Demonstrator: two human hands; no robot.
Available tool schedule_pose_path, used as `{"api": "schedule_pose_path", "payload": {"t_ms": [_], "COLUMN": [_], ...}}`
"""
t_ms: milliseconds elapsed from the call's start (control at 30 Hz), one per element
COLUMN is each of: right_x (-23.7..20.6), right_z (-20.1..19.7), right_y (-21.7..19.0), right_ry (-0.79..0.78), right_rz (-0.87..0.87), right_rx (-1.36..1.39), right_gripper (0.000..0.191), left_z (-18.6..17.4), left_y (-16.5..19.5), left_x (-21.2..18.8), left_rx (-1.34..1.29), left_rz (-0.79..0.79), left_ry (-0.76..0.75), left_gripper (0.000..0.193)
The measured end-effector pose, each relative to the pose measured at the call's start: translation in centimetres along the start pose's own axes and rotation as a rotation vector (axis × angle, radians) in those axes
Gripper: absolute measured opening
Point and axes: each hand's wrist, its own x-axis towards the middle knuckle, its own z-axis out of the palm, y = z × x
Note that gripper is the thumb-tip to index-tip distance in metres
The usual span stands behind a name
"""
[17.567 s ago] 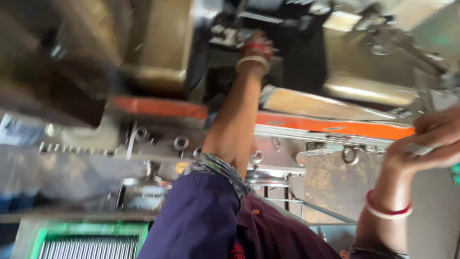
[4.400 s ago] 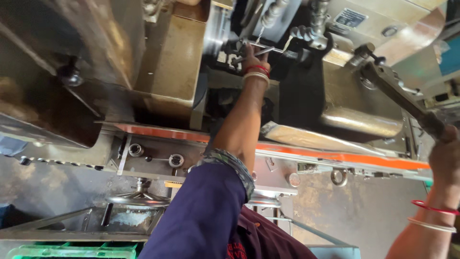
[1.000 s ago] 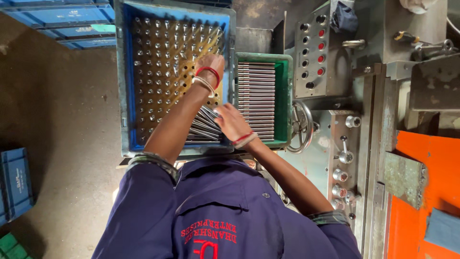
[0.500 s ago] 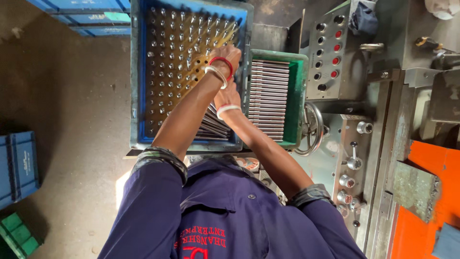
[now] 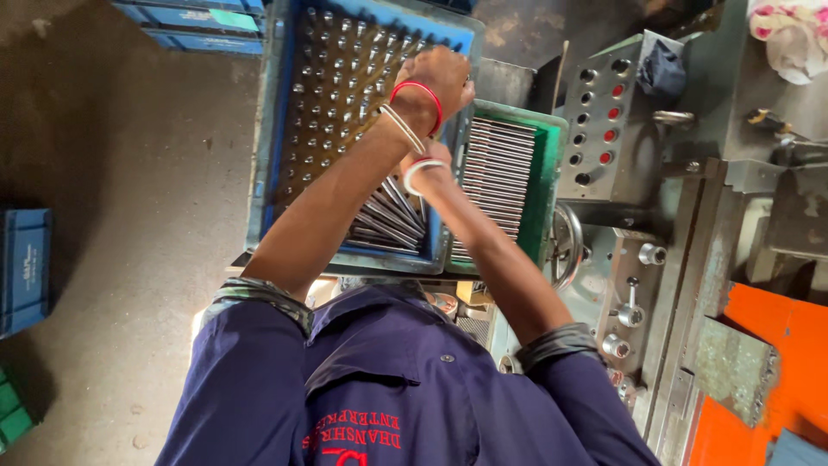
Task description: The person repeatedly picks up metal rods from a green tray, inserts them into a metal forming machine, and operates a lever to process each rod. After processing, the person removes the finished rod and places it into a blue crate with many other finished rods.
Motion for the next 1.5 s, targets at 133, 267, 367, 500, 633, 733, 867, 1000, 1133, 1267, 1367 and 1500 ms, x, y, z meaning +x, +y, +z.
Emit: {"api": "schedule_pose_path", "payload": {"t_ms": [133, 267, 367, 500, 633, 733, 867, 1000, 1133, 1267, 1367, 1500], "right_x": [-1.2, -3.5, -4.2, -3.8, -4.2, -5.6, -9.0, -11.4, -14.8, -19.6, -22.0, -23.6], "right_z": [0.4, 2.2, 3.3, 3.9, 3.7, 2.6, -3.6, -7.6, -8.1, -8.6, -8.9, -8.1], "right_y": [0.5, -0.5, -0.3, 1.2, 2.2, 3.7, 9.4, 13.3, 14.4, 15.8, 16.7, 16.6], "right_ry": [-0.135, -0.051, 0.022, -0.071, 0.092, 0.190, 0.644, 0.195, 0.121, 0.335, 0.395, 0.650], "right_rz": [-0.204, -0.358, -0.613, -0.780, -0.751, -0.592, -0.588, -0.057, -0.322, -0.035, 0.102, 0.013], "right_rx": [-0.178, -0.180, -0.185, -0.123, 0.041, 0.171, 0.255, 0.570, 0.931, 0.598, 0.441, 0.237], "right_gripper": [0.028, 0.013, 0.008, 0.010, 0.013, 0.013, 0.007, 0.015, 0.016, 0.021, 0.020, 0.019], "left_z": [-3.6, -4.8, -4.6, -3.8, -3.0, -3.1, -3.6, -2.2, 2.0, 6.5, 9.0, 11.3], "left_y": [-1.0, -2.2, -2.9, -3.3, -3.2, -3.4, -3.5, -1.2, 2.8, 5.7, 7.6, 10.5], "left_x": [-1.9, -3.6, -4.5, -5.0, -5.5, -6.3, -8.0, -9.2, -9.2, -8.9, -8.7, -9.6], "left_rx": [-0.060, -0.048, -0.066, -0.084, -0.133, -0.120, -0.379, -0.875, -1.198, -1.617, -1.865, -1.792], "left_rz": [-0.068, -0.125, -0.149, -0.173, -0.128, -0.056, -0.018, -0.126, -0.152, -0.409, -0.447, -0.500], "left_ry": [-0.040, -0.040, -0.082, -0.086, -0.062, -0.019, -0.047, -0.363, -0.485, -0.439, -0.594, -0.840], "left_gripper": [0.029, 0.033, 0.035, 0.040, 0.035, 0.031, 0.030, 0.029, 0.040, 0.046, 0.031, 0.018]}}
